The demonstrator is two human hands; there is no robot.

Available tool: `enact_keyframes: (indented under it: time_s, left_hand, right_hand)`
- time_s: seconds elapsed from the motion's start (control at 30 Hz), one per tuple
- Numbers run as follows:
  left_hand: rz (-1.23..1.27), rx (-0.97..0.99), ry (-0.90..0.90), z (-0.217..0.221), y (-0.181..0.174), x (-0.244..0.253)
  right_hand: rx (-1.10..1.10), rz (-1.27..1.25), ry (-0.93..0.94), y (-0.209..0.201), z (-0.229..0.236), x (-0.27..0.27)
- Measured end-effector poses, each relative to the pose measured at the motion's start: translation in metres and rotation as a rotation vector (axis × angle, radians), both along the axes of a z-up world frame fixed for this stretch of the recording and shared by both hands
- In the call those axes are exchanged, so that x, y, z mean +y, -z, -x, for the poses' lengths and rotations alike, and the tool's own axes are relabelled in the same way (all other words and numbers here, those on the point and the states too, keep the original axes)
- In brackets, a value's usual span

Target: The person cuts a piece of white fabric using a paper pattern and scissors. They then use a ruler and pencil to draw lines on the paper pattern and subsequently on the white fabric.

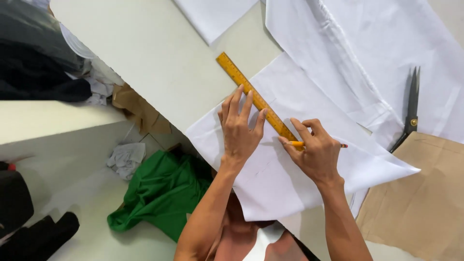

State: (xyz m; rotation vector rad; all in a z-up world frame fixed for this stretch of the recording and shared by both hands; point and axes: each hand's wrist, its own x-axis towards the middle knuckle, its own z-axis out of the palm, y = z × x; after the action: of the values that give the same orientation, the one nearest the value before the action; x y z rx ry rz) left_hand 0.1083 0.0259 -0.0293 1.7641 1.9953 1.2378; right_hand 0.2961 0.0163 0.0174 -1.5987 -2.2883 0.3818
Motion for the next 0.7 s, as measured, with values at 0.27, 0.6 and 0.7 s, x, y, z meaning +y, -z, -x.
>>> enact_keyframes:
  time_s: [0.27, 0.6, 0.7]
  left_hand:
    - [0.081, 0.213, -0.030, -0.006, -0.002, 0.003]
    - [0.132, 0.350, -0.064, -0.006, -0.003, 0.005]
    - [0.141, 0.362, -0.052, -0.006, -0.001, 0.003]
  right_hand:
    - [-0.036, 0.000, -0.021, 0.009, -0.021, -0.006]
    - [0.115, 0.074, -0.017, -0.041, -0.071, 0.018]
    - [0.204, 0.101, -0.031, -0.051, -0.098, 0.028]
